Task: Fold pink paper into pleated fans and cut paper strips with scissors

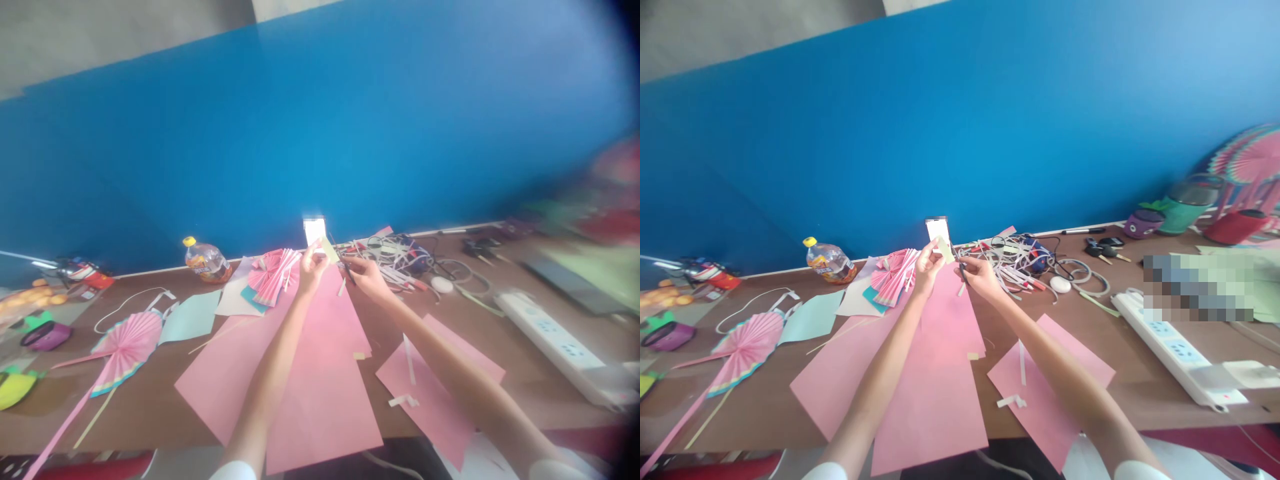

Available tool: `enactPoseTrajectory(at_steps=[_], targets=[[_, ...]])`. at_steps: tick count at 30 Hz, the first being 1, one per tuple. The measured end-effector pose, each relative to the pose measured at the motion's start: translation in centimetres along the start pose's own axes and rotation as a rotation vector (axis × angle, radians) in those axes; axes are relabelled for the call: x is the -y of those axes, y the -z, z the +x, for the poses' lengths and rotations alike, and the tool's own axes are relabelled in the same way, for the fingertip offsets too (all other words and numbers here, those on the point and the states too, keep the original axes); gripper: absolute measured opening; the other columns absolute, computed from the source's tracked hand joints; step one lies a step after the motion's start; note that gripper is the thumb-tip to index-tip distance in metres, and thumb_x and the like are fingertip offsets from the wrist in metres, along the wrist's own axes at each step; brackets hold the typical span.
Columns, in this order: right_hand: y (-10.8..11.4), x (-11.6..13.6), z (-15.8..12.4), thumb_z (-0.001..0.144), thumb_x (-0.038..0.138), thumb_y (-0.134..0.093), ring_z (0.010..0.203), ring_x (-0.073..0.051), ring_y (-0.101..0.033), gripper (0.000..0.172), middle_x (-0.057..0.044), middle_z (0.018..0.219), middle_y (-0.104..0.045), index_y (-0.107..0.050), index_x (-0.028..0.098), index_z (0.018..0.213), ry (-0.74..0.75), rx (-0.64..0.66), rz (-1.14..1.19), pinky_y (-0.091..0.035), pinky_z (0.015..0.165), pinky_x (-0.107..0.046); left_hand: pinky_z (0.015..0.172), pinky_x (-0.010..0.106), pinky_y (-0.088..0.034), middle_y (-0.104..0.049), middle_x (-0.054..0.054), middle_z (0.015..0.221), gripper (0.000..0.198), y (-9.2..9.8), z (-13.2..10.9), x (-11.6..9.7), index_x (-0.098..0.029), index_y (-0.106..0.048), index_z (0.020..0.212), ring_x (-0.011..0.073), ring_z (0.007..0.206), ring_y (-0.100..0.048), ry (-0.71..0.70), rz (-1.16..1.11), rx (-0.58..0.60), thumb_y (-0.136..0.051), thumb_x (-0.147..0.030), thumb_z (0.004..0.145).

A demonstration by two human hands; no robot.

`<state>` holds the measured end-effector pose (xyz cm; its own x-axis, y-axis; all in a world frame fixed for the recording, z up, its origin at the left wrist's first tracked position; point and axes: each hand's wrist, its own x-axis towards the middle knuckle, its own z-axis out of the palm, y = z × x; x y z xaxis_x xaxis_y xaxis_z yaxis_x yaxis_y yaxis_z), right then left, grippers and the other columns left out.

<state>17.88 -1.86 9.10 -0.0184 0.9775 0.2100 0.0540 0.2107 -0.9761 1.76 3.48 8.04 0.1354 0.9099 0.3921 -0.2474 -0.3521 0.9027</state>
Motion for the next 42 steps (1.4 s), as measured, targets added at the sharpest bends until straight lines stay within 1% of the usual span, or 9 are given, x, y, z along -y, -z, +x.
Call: enactPoseTrajectory(at_steps=[4, 12, 14, 18, 25, 31, 36, 39, 42], targets=[[0.4, 0.3, -0.1, 0.075, 0.044, -0.068, 0.052, -0.011, -0.041, 0.053, 0.003, 0.055, -0.05, -0.069, 0.009, 0.114, -0.001, 0.031, -0.042, -0.035, 0.051, -0.026, 0.075, 0.027, -0.051, -0.069, 0.007, 0.097, 0.072, 0.2, 0.2, -0.1, -0.021, -0.049, 0.139, 0.0132, 0.076, -0.062, -0.001, -0.025, -0.015, -0.077, -0.035, 0.075], [0.1, 0.7, -0.4, 0.076, 0.045, -0.068, 0.058, -0.012, -0.046, 0.05, -0.002, 0.066, -0.06, -0.07, 0.012, 0.112, 0.023, 0.074, -0.111, -0.036, 0.054, -0.026, 0.071, 0.025, -0.053, -0.059, 0.013, 0.131, 0.078, 1.4, 1.0, -1.3, -0.024, -0.049, 0.138, 0.0097, 0.074, -0.062, -0.042, -0.016, -0.093, -0.082, -0.036, 0.068], [0.0, 1.0, -0.5, 0.075, 0.044, -0.069, 0.062, -0.013, -0.049, 0.048, -0.003, 0.072, -0.064, -0.07, 0.012, 0.111, 0.02, 0.088, -0.11, -0.038, 0.056, -0.027, 0.071, 0.026, -0.054, -0.06, 0.013, 0.128, 0.081, 1.6, 1.1, -1.6, -0.023, -0.048, 0.14, 0.0106, 0.074, -0.063, -0.043, 0.001, -0.106, -0.082, -0.037, 0.068], [-0.2, 1.4, -0.6, 0.074, 0.042, -0.07, 0.071, -0.017, -0.057, 0.046, -0.006, 0.081, -0.068, -0.071, 0.012, 0.109, 0.004, 0.116, -0.07, -0.044, 0.064, -0.029, 0.07, 0.026, -0.054, -0.067, 0.011, 0.107, 0.085, 1.5, 1.0, -2.0, -0.02, -0.045, 0.143, 0.013, 0.075, -0.065, -0.036, 0.011, -0.112, -0.082, -0.036, 0.068], [-0.4, 1.8, -0.8, 0.071, 0.042, -0.072, 0.077, -0.02, -0.061, 0.044, -0.008, 0.087, -0.071, -0.071, 0.013, 0.105, -0.029, 0.116, -0.08, -0.046, 0.065, -0.031, 0.071, 0.025, -0.053, -0.058, 0.013, 0.131, 0.078, 1.0, 0.8, -1.3, -0.025, -0.048, 0.139, 0.0091, 0.073, -0.061, -0.071, -0.007, -0.086, -0.081, -0.037, 0.069], [-0.4, 1.8, -0.8, 0.071, 0.045, -0.072, 0.073, -0.019, -0.059, 0.048, -0.006, 0.08, -0.069, -0.071, 0.013, 0.106, -0.04, 0.11, -0.069, -0.046, 0.066, -0.031, 0.069, 0.023, -0.05, -0.065, 0.011, 0.116, 0.078, 0.8, 0.7, -0.5, -0.022, -0.048, 0.139, 0.0091, 0.071, -0.06, -0.057, -0.017, -0.067, -0.081, -0.034, 0.07], [-0.4, 1.6, -0.7, 0.071, 0.045, -0.071, 0.07, -0.016, -0.057, 0.047, -0.007, 0.083, -0.07, -0.071, 0.013, 0.106, -0.044, 0.105, -0.053, -0.045, 0.065, -0.03, 0.069, 0.024, -0.05, -0.068, 0.007, 0.098, 0.079, 0.9, 0.7, -0.4, -0.021, -0.046, 0.14, 0.0107, 0.07, -0.061, -0.043, -0.007, -0.072, -0.08, -0.036, 0.07], [-0.4, 1.7, -0.8, 0.07, 0.044, -0.071, 0.068, -0.015, -0.056, 0.047, -0.006, 0.081, -0.069, -0.072, 0.013, 0.106, -0.04, 0.11, -0.038, -0.044, 0.064, -0.029, 0.07, 0.024, -0.05, -0.066, 0.01, 0.113, 0.079, 0.8, 0.7, -0.5, -0.023, -0.047, 0.14, 0.0102, 0.072, -0.061, -0.04, 0.001, -0.071, -0.08, -0.035, 0.07], [-0.5, 1.9, -0.9, 0.07, 0.047, -0.071, 0.063, -0.013, -0.052, 0.05, -0.005, 0.075, -0.066, -0.072, 0.012, 0.106, -0.043, 0.108, -0.042, -0.042, 0.06, -0.028, 0.069, 0.023, -0.051, -0.058, 0.013, 0.132, 0.077, 0.6, 0.6, -0.7, -0.024, -0.048, 0.139, 0.0088, 0.073, -0.061, -0.047, -0.005, -0.064, -0.081, -0.034, 0.069]])
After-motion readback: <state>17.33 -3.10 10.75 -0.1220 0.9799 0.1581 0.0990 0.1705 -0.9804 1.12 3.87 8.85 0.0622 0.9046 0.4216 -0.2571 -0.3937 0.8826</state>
